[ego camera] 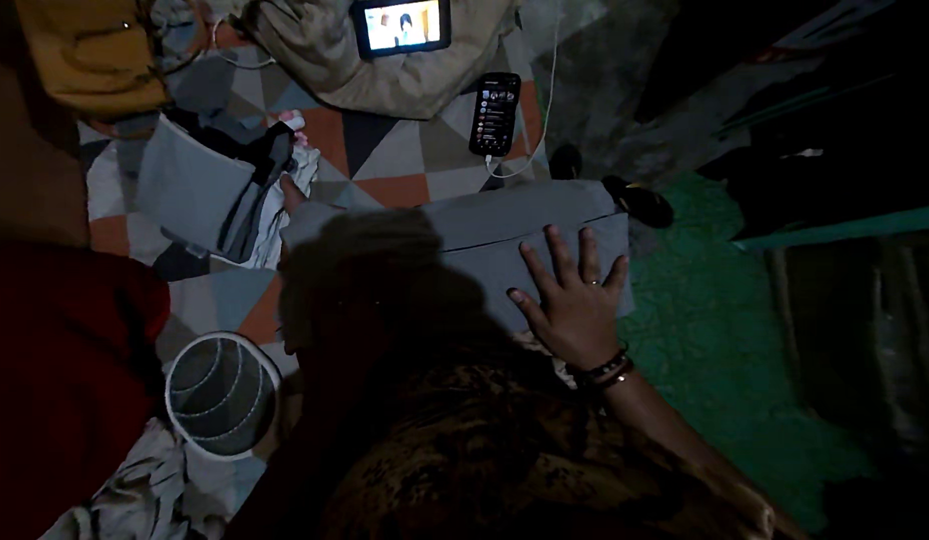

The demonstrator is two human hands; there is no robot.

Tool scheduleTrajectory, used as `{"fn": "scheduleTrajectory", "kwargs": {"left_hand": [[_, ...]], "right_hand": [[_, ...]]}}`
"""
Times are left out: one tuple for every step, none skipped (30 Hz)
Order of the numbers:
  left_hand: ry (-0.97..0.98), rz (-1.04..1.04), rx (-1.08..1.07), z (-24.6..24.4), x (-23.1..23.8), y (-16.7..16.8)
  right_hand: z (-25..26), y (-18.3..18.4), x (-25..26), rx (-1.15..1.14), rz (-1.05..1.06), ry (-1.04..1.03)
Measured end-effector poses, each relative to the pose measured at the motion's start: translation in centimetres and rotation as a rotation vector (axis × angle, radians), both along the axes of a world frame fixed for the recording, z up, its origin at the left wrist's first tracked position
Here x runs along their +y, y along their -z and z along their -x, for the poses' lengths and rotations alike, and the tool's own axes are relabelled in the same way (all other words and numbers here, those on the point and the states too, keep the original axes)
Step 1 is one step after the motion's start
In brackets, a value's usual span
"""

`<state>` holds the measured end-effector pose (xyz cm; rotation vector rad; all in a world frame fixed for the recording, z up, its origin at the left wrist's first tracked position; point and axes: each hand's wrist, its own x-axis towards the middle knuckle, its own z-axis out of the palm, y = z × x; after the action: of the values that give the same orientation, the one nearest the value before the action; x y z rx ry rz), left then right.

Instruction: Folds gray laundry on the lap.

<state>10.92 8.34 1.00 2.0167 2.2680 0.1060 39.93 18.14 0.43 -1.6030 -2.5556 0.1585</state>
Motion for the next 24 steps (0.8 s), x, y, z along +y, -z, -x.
{"fn": "scheduleTrajectory", "kwargs": {"left_hand": [[-0.006, -0.001, 0.017, 0.6, -0.2, 0.6], [-0.015, -0.011, 0.03, 1.1, -0.4, 0.9], [-0.028, -0.021, 0.037, 1.6, -0.5, 1.0], [-0.049, -0.03, 0.036, 2.2, -0.5, 1.0], [-0.071, -0.021, 0.027, 2.9, -0.6, 0.9], [-0.091, -0.035, -0.005, 3.7, -0.6, 0.9], [-0.122, -0.052, -0.062, 4.5, -0.7, 1.0], [-0.162, -0.063, -0.141, 5.4, -0.8, 1.2], [-0.194, -0.081, -0.239, 6.3, -1.0, 1.4], [-0.216, -0.101, -0.356, 7.4, -1.3, 1.7], [-0.231, -0.121, -0.48, 8.4, -1.6, 2.0], [-0.262, -0.117, -0.576, 9.5, -1.8, 2.3], [-0.321, -0.084, -0.647, 10.5, -2.1, 2.4], [-0.396, -0.028, -0.702, 11.4, -2.3, 2.4], [-0.464, 0.028, -0.724, 12.3, -2.5, 2.5], [-0.531, 0.103, -0.74, 13.1, -2.6, 2.4], [-0.572, 0.172, -0.763, 13.7, -2.8, 2.3], [-0.598, 0.229, -0.794, 14.4, -2.9, 2.1], [-0.6, 0.267, -0.812, 14.9, -2.9, 1.9], [-0.582, 0.29, -0.818, 15.5, -2.9, 1.7], [-0.553, 0.291, -0.82, 16.0, -2.9, 1.6], [-0.533, 0.276, -0.829, 16.3, -3.0, 1.5], [-0.529, 0.271, -0.848, 16.4, -3.0, 1.3], [-0.533, 0.287, -0.876, 16.3, -3.0, 1.1]], "right_hand": [[-0.4, -0.1, 0.2, 0.014, 0.01, 0.022], [-0.8, -0.2, 0.4, 0.031, 0.021, 0.046], [-1.3, -0.2, 0.5, 0.051, 0.032, 0.069], [-1.6, -0.1, 0.6, 0.075, 0.036, 0.085], [-2.0, -0.1, 0.6, 0.103, 0.038, 0.104], [-2.3, 0.0, 0.6, 0.14, 0.036, 0.132], [-2.6, 0.0, 0.5, 0.179, 0.043, 0.169], [-3.0, 0.0, 0.5, 0.22, 0.056, 0.217], [-3.4, -0.2, 0.5, 0.266, 0.072, 0.27], [-3.8, -0.4, 0.5, 0.314, 0.1, 0.327], [-4.2, -0.7, 0.6, 0.354, 0.138, 0.384], [-4.6, -1.2, 0.7, 0.381, 0.179, 0.431], [-5.0, -1.7, 0.9, 0.412, 0.227, 0.466], [-5.3, -1.9, 1.0, 0.456, 0.265, 0.488], [-5.5, -2.1, 1.1, 0.492, 0.304, 0.511], [-5.6, -2.3, 1.2, 0.518, 0.339, 0.524], [-5.8, -2.3, 1.3, 0.535, 0.364, 0.528], [-6.0, -2.3, 1.5, 0.542, 0.384, 0.528], [-6.4, -2.4, 1.6, 0.547, 0.401, 0.528], [-6.7, -2.5, 1.7, 0.546, 0.425, 0.521], [-7.2, -2.6, 1.8, 0.542, 0.447, 0.503], [-7.5, -2.7, 1.9, 0.529, 0.464, 0.477], [-7.6, -3.0, 1.9, 0.508, 0.474, 0.453], [-7.4, -3.4, 1.8, 0.486, 0.485, 0.44]]}}
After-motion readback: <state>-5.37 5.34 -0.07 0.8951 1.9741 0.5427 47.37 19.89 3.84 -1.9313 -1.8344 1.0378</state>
